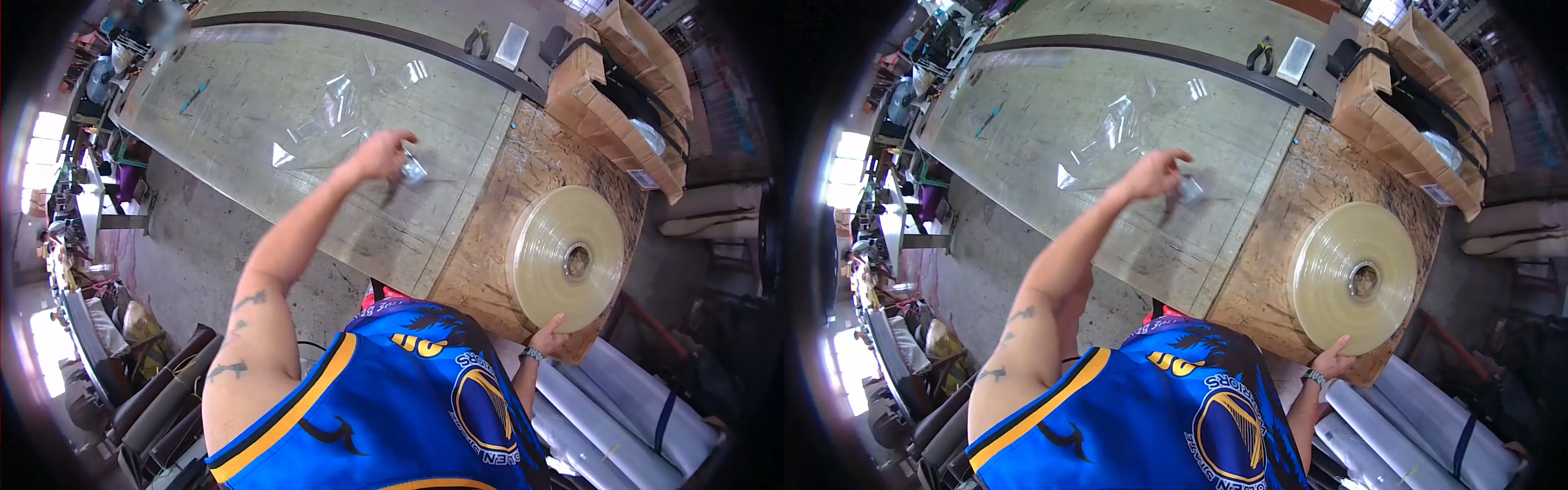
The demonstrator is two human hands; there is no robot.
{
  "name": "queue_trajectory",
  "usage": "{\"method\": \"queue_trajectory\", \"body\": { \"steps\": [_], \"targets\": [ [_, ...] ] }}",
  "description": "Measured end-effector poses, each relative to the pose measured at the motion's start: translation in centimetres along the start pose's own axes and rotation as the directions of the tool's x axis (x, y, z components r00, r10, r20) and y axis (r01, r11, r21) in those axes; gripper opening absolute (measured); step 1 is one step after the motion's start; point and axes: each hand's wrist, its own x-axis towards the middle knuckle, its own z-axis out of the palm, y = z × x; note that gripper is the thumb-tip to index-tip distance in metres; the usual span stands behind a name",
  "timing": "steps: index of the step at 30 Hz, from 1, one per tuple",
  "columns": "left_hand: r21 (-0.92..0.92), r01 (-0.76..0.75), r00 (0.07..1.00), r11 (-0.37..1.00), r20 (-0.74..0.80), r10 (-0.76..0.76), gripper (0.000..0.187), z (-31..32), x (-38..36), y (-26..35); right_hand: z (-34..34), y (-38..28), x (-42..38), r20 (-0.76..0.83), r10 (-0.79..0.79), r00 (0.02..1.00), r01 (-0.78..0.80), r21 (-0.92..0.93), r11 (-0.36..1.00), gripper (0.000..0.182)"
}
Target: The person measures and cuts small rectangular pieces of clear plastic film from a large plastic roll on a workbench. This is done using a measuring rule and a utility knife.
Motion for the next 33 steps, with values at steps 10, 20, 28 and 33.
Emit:
{"method": "queue_trajectory", "body": {
  "steps": [10, 20, 28, 33],
  "targets": [
    [0.212, -0.015, 1.0, 0.977, -0.014, 0.018, 0.029, -14.2, 9.1, -12.3, 0.5, 6.2, -1.6, 0.194, -0.039, 0.98, -0.022, 0.302, 0.953, 0.067],
    [0.424, 0.006, 0.952, 0.906, 0.276, -0.135, 0.074, -19.8, 11.3, -20.4, -4.7, 2.9, -7.2, 0.136, 0.17, 0.976, -0.198, 0.237, 0.951, 0.072],
    [0.476, -0.164, 0.986, 0.864, 0.055, 0.157, 0.082, -15.9, 7.4, -7.3, -8.6, 2.9, 4.1, 0.012, -0.037, 0.999, 0.035, 0.11, 0.993, 0.066],
    [-0.048, -0.29, 0.941, 0.956, 0.169, 0.294, 0.077, 7.0, 3.6, 11.6, -5.3, -0.9, 15.4, 0.029, -0.321, 0.947, 0.322, -0.093, 0.942, 0.067]
  ]
}}
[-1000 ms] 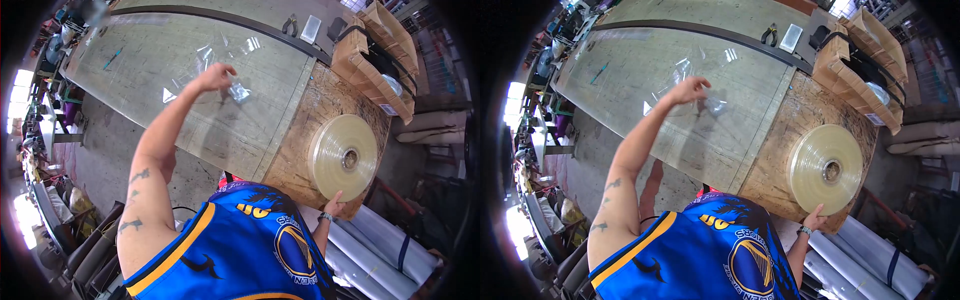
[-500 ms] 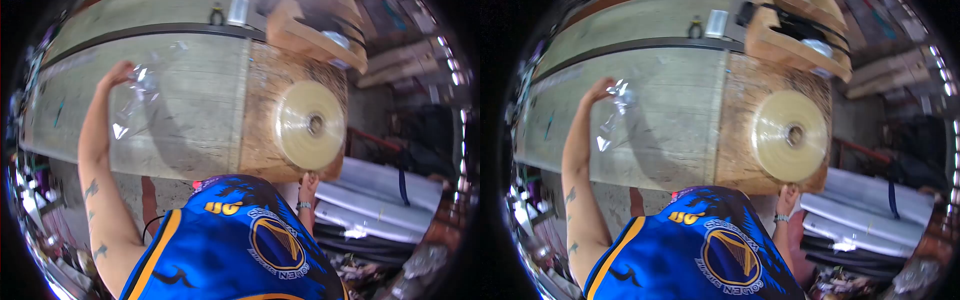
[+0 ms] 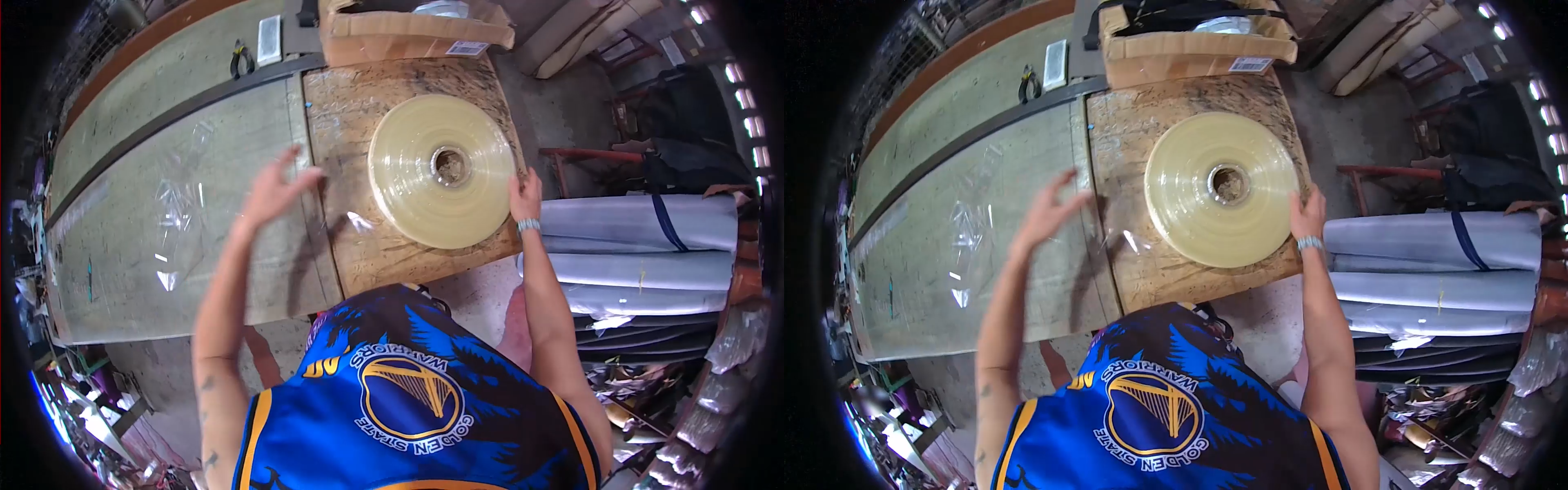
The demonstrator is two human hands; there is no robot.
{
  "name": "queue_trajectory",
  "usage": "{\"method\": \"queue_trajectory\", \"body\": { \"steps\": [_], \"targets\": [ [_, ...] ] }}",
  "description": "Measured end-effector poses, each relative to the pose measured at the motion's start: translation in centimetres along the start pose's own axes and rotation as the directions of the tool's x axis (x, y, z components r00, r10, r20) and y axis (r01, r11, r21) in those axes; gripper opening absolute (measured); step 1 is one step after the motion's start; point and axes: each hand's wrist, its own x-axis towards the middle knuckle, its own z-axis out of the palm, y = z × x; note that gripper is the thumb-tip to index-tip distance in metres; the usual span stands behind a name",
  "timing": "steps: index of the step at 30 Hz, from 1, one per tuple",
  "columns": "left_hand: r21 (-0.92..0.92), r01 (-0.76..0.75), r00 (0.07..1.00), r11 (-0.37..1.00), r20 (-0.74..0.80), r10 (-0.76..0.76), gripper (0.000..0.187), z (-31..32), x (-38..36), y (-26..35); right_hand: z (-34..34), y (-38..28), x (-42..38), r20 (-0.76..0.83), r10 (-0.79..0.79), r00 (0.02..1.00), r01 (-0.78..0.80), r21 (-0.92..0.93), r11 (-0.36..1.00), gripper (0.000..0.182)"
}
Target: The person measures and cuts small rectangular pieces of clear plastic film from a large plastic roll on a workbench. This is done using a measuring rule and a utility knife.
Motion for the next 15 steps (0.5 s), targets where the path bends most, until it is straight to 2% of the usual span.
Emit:
{"method": "queue_trajectory", "body": {
  "steps": [1, 2, 3, 5, 6, 7, 10, 13, 15],
  "targets": [
    [-0.03, 0.183, 0.979, 0.983, 0.095, -0.179, 0.082, 4.5, 1.4, 2.1, 1.3, -0.2, 2.4, 0.023, -0.026, 0.999, 0.026, 0.025, 0.999, 0.068],
    [-0.251, 0.347, 0.934, 0.904, 0.184, -0.307, 0.083, 8.6, 2.5, 4.8, 2.6, -0.2, 4.6, 0.043, -0.052, 0.998, 0.05, 0.05, 0.998, 0.069],
    [0.028, 0.25, 0.945, 0.968, 0.209, -0.25, 0.084, 11.6, 3.1, 6.1, 3.7, -0.1, 6.7, 0.119, -0.066, 0.991, 0.062, 0.037, 0.997, 0.071],
    [0.266, 0.247, 0.968, 0.932, -0.031, -0.248, 0.084, 18.9, 4.3, 6.8, 5.0, -1.2, 9.6, 0.266, -0.072, 0.961, 0.058, 0.063, 0.996, 0.075],
    [0.195, 0.351, 0.911, 0.916, -0.296, -0.286, 0.084, 21.8, 4.7, 6.8, 4.8, -2.8, 10.5, 0.339, -0.066, 0.938, 0.034, 0.1, 0.994, 0.076],
    [0.202, 0.366, 0.902, 0.908, -0.319, -0.292, 0.083, 22.1, 4.9, 7.7, 4.5, -3.8, 11.2, 0.415, -0.06, 0.908, 0.003, 0.137, 0.991, 0.078],
    [0.24, 0.378, 0.888, 0.894, -0.366, -0.277, 0.082, 21.4, 6.0, 8.4, 3.9, -4.7, 11.8, 0.467, -0.113, 0.877, 0.08, 0.089, 0.993, 0.081],
    [0.28, 0.341, 0.903, 0.897, -0.362, -0.23, 0.076, 21.3, 6.7, 7.9, 5.3, -2.5, 10.7, 0.375, -0.11, 0.921, 0.068, 0.122, 0.99, 0.083],
    [0.306, 0.277, 0.943, 0.911, -0.267, -0.197, 0.076, 20.1, 8.3, 8.0, 4.9, -1.7, 9.1, 0.353, -0.01, 0.935, -0.019, 0.079, 0.997, 0.085]
  ]
}}
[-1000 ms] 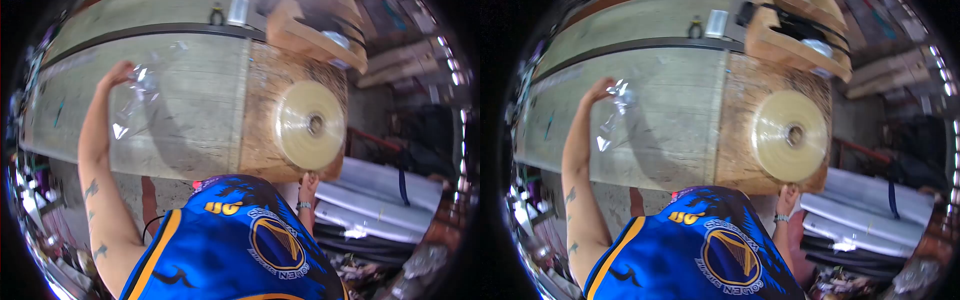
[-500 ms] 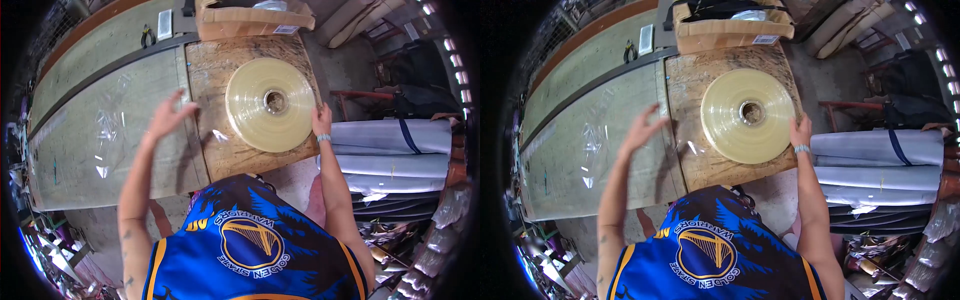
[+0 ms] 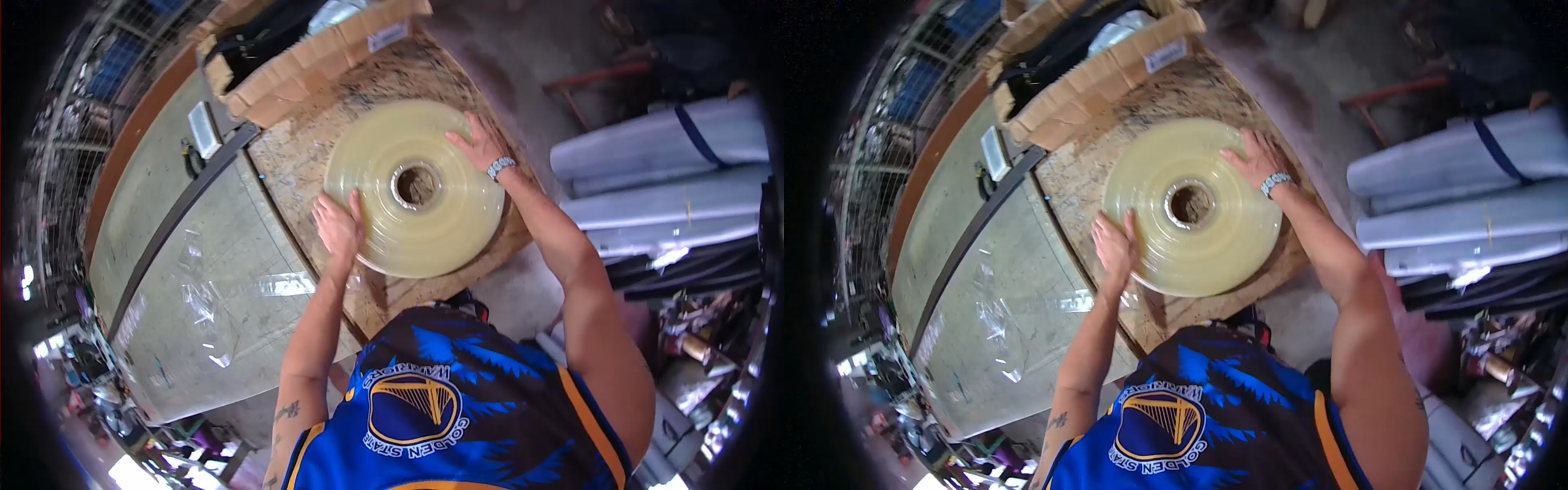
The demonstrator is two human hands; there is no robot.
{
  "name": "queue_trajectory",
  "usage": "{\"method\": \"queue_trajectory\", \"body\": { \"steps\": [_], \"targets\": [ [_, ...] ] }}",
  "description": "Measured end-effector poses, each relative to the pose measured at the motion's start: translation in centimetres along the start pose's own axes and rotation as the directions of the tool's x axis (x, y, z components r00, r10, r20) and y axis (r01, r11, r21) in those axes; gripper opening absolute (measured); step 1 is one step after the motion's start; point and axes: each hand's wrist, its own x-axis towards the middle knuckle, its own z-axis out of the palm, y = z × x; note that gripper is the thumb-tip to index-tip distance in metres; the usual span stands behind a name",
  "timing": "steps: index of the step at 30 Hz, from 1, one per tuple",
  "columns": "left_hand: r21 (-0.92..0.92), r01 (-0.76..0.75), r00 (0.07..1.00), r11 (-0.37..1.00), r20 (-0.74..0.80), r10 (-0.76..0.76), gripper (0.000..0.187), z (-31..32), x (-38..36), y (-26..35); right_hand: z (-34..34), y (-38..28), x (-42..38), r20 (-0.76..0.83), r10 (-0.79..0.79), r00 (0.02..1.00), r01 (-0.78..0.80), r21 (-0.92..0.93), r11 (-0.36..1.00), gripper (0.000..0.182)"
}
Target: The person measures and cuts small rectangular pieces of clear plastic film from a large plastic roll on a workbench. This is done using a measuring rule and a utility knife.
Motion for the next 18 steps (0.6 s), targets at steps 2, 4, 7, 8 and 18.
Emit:
{"method": "queue_trajectory", "body": {
  "steps": [2, 4, 7, 8, 18],
  "targets": [
    [-0.01, -0.102, 0.992, 0.995, 0.078, 0.102, 0.076, -0.5, 3.1, -0.2, 0.8, 1.2, -2.1, -0.111, 0.026, 0.993, -0.026, 0.0, 1.0, 0.085],
    [-0.041, -0.24, 0.957, 0.97, 0.158, 0.243, 0.078, -0.7, 6.5, -0.1, 0.5, 1.0, -5.3, -0.147, 0.133, 0.98, -0.122, 0.076, 0.99, 0.082],
    [-0.1, -0.433, 0.855, 0.896, 0.267, 0.444, 0.081, -0.5, 11.7, 1.0, 1.5, 0.4, -10.7, -0.191, 0.268, 0.944, -0.236, 0.177, 0.956, 0.076],
    [-0.11, -0.487, 0.814, 0.867, 0.304, 0.496, 0.082, -0.2, 13.3, 1.7, 1.9, -0.1, -12.5, -0.201, 0.309, 0.93, -0.268, 0.209, 0.941, 0.075],
    [-0.048, -0.837, 0.454, 0.546, 0.497, 0.74, 0.091, 2.9, 20.5, 11.4, 8.1, -5.8, -24.1, -0.133, 0.519, 0.844, -0.372, 0.553, 0.746, 0.067]
  ]
}}
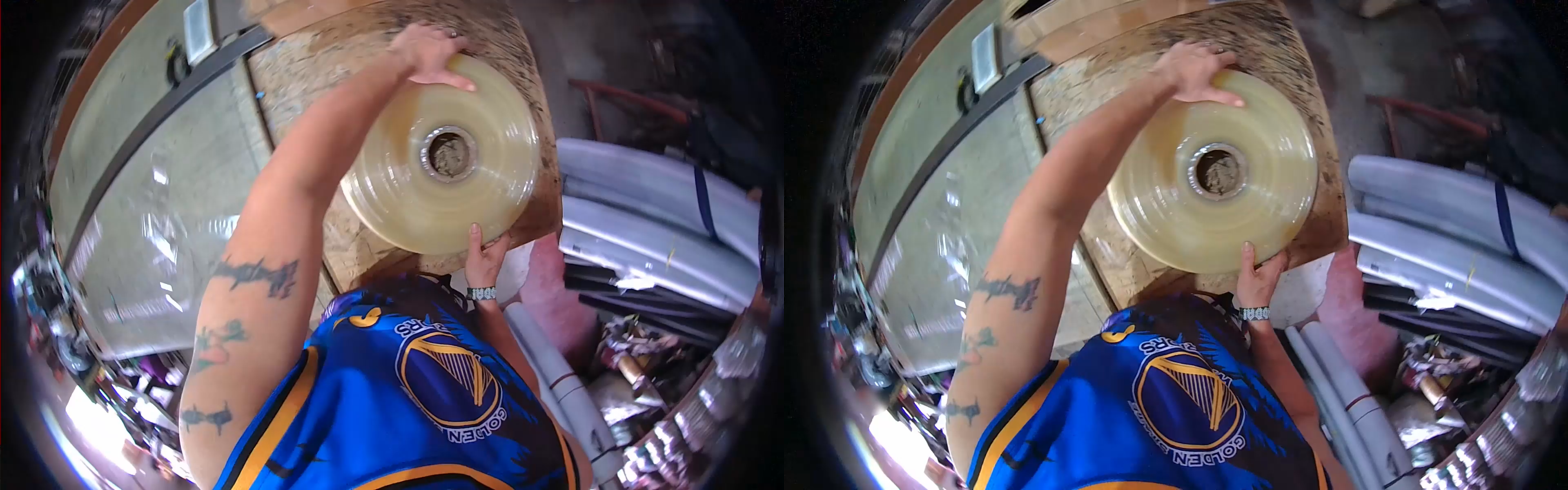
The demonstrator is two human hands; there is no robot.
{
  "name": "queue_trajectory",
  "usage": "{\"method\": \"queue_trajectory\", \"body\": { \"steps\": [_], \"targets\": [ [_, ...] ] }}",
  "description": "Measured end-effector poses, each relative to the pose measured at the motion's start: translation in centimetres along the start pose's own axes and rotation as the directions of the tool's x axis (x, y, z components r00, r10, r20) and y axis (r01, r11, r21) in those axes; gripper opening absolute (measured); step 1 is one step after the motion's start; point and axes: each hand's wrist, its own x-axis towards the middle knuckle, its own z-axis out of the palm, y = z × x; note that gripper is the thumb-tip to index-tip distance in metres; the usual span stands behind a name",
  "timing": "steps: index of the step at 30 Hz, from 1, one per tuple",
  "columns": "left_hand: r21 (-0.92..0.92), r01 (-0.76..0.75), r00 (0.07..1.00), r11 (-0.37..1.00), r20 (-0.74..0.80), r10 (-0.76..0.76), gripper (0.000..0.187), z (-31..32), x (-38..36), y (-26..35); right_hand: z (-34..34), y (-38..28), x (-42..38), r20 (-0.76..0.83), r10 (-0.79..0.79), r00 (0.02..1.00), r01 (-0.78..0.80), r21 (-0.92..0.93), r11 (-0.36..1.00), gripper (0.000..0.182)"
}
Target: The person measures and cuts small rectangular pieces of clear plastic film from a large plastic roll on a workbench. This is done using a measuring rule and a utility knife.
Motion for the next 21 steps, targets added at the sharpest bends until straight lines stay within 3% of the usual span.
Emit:
{"method": "queue_trajectory", "body": {
  "steps": [3, 4, 6, 7, 9, 10, 11, 12, 14, 15, 17, 18, 20, 21],
  "targets": [
    [-0.065, 0.152, 0.885, 0.986, -0.435, -0.165, 0.085, 4.3, -3.0, 0.0, 0.3, -0.4, 0.2, -0.063, -0.023, 0.998, 0.023, -0.011, 1.0, 0.064],
    [-0.213, 0.21, 0.876, 0.954, -0.393, -0.281, 0.076, 3.9, -5.7, 0.7, 0.3, -0.5, 0.4, -0.06, -0.054, 0.997, 0.055, 0.016, 0.998, 0.063],
    [-0.33, 0.321, 0.763, 0.888, -0.465, -0.449, 0.082, 4.3, -12.8, 2.0, 0.4, -0.5, 0.5, -0.059, -0.095, 0.994, 0.1, 0.09, 0.991, 0.061],
    [-0.364, 0.393, 0.729, 0.844, -0.436, -0.527, 0.086, 4.2, -17.0, 3.4, 0.2, 0.4, 0.6, -0.094, -0.147, 0.985, 0.148, 0.01, 0.989, 0.06],
    [-0.415, 0.52, 0.667, 0.747, -0.349, -0.658, 0.094, 4.2, -25.4, 7.2, 0.4, 0.0, 0.4, -0.101, -0.079, 0.992, 0.083, 0.032, 0.996, 0.061],
    [-0.371, 0.521, 0.665, 0.768, -0.388, -0.638, 0.094, 6.8, -28.8, 9.2, 0.5, -0.2, 0.3, -0.104, -0.046, 0.994, 0.05, 0.044, 0.998, 0.062],
    [-0.38, 0.516, 0.705, 0.768, -0.321, -0.632, 0.088, 5.6, -31.3, 11.8, 0.3, 1.4, 0.8, -0.056, -0.106, 0.993, 0.107, 0.0, 0.994, 0.064],
    [-0.261, 0.481, 0.76, 0.837, -0.351, -0.547, 0.084, 7.6, -33.6, 13.1, 0.1, 0.6, 0.9, -0.013, -0.118, 0.993, 0.118, -0.022, 0.993, 0.065],
    [-0.206, 0.422, 0.782, 0.883, -0.41, -0.469, 0.061, 10.7, -36.2, 14.4, 0.4, -0.6, 0.5, 0.025, -0.068, 0.997, 0.065, 0.095, 0.993, 0.065],
    [-0.226, 0.42, 0.774, 0.879, -0.417, -0.477, 0.052, 12.0, -36.8, 14.2, 0.4, 0.7, 1.0, -0.044, -0.061, 0.997, 0.058, -0.064, 0.996, 0.064],
    [-0.271, 0.393, 0.765, 0.879, -0.435, -0.475, 0.037, 13.6, -37.5, 13.3, -0.2, 1.9, 1.9, 0.016, -0.314, 0.949, 0.314, -0.051, 0.948, 0.058],
    [-0.335, 0.382, 0.751, 0.861, -0.429, -0.501, 0.035, 12.3, -38.0, 12.7, -0.3, 1.2, 1.8, 0.047, -0.312, 0.949, 0.312, 0.014, 0.95, 0.059],
    [-0.446, 0.362, 0.724, 0.819, -0.418, -0.548, 0.033, 8.1, -40.4, 10.4, -0.6, 4.5, 4.5, 0.062, -0.306, 0.95, 0.311, -0.119, 0.943, 0.067],
    [-0.522, 0.377, 0.665, 0.765, -0.422, -0.616, 0.033, 7.2, -42.2, 8.6, -0.9, 5.6, 5.5, 0.001, -0.249, 0.969, 0.231, -0.374, 0.898, 0.074]
  ]
}}
